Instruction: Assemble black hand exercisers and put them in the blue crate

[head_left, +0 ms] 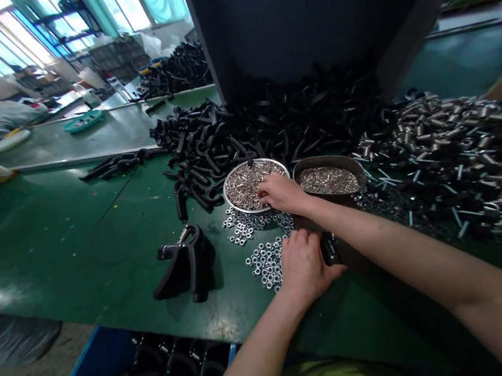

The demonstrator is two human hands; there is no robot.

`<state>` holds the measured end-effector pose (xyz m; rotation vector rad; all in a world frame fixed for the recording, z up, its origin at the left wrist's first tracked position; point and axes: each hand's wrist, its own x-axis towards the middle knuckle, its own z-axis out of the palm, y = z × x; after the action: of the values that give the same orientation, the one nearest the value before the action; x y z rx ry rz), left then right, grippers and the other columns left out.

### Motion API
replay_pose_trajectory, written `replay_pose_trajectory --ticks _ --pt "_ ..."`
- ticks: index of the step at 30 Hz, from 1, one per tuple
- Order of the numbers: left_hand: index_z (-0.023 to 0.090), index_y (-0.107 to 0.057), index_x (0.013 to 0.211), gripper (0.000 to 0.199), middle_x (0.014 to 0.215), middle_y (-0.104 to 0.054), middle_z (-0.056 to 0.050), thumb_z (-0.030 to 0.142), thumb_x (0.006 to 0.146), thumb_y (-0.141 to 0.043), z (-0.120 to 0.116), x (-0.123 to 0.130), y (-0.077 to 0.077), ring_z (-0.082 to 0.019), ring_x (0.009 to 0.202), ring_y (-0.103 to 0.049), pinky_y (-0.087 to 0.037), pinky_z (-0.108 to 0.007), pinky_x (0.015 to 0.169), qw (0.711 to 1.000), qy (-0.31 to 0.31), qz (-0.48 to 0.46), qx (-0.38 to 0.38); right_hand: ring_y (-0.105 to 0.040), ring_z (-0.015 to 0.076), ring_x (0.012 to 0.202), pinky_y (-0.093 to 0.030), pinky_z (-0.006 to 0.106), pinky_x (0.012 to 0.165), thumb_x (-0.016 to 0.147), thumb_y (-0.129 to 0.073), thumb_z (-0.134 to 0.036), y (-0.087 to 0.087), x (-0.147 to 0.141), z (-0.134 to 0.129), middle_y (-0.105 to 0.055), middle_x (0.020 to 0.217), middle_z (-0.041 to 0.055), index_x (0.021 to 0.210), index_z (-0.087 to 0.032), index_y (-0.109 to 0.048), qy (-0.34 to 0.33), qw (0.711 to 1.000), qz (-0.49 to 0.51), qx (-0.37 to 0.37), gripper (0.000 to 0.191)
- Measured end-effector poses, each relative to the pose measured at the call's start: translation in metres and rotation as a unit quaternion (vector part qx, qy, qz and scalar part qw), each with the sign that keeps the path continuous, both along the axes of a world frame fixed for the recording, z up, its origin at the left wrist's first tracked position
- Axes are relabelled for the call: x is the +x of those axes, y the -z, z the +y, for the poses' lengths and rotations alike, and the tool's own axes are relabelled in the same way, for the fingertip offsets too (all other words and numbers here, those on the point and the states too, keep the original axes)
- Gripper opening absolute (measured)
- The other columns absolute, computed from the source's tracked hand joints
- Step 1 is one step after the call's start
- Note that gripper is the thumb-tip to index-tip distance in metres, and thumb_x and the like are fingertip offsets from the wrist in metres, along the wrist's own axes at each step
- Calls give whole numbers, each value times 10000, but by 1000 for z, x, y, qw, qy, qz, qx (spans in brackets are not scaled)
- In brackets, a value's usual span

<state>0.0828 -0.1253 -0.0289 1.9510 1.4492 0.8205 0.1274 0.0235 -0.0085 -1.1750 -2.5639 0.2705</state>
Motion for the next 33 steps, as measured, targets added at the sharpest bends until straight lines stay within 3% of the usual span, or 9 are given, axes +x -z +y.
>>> replay_pose_trajectory --ticks 5,8,14,17,20,26,33 --pt "214 -586 998 576 1048 -563 -119 364 498 -828 -1 -1 -1 -343 988 -479 -343 -475 894 1000 0 10 7 -536 211 910 -387 312 755 804 -603 -173 1 -15 0 -652 894 86 766 -158 -663 22 999 23 -14 72" --pt "224 -598 969 537 1022 -573 -106 359 501 -824 -1 -1 -1 -336 989 -478 -332 -468 906 1000 -3 -7 -2 -567 200 873 -396 310 754 822 -565 -140 -7 -10 -4 -669 880 98 839 -139 -658 40 998 49 -24 94" --pt "231 -613 895 475 1001 -582 -91 325 484 -832 -1 -1 2 -333 1022 -467 -296 -463 956 998 -14 -61 -23 -613 142 789 -440 262 728 818 -568 -161 -26 58 -43 -692 840 26 841 -178 -679 53 989 109 -80 115" --pt "237 -615 893 466 996 -582 -85 302 486 -832 0 -1 3 -328 1023 -468 -285 -457 968 997 -13 -77 -18 -612 152 820 -453 286 766 809 -538 -115 -22 100 -73 -683 856 27 796 -190 -687 47 983 136 -115 167" --pt "235 -616 879 456 952 -582 -74 302 483 -833 0 -1 4 -316 998 -479 -296 -443 954 997 -10 -71 -20 -606 161 823 -458 300 771 815 -525 -115 -12 122 -96 -671 853 36 815 -181 -668 45 985 119 -118 157" --pt "222 -602 905 461 929 -577 -76 363 521 -815 0 -1 4 -301 949 -499 -348 -423 874 1000 7 7 21 -567 172 799 -452 293 728 817 -488 -80 -2 118 -109 -611 835 61 878 -157 -595 55 993 72 -78 145" --pt "211 -584 862 409 859 -562 -65 373 547 -790 0 0 6 -280 888 -510 -375 -402 825 998 5 45 51 -490 216 806 -430 338 716 841 -428 -105 1 108 -121 -581 801 92 849 -140 -572 -33 999 -11 40 148"
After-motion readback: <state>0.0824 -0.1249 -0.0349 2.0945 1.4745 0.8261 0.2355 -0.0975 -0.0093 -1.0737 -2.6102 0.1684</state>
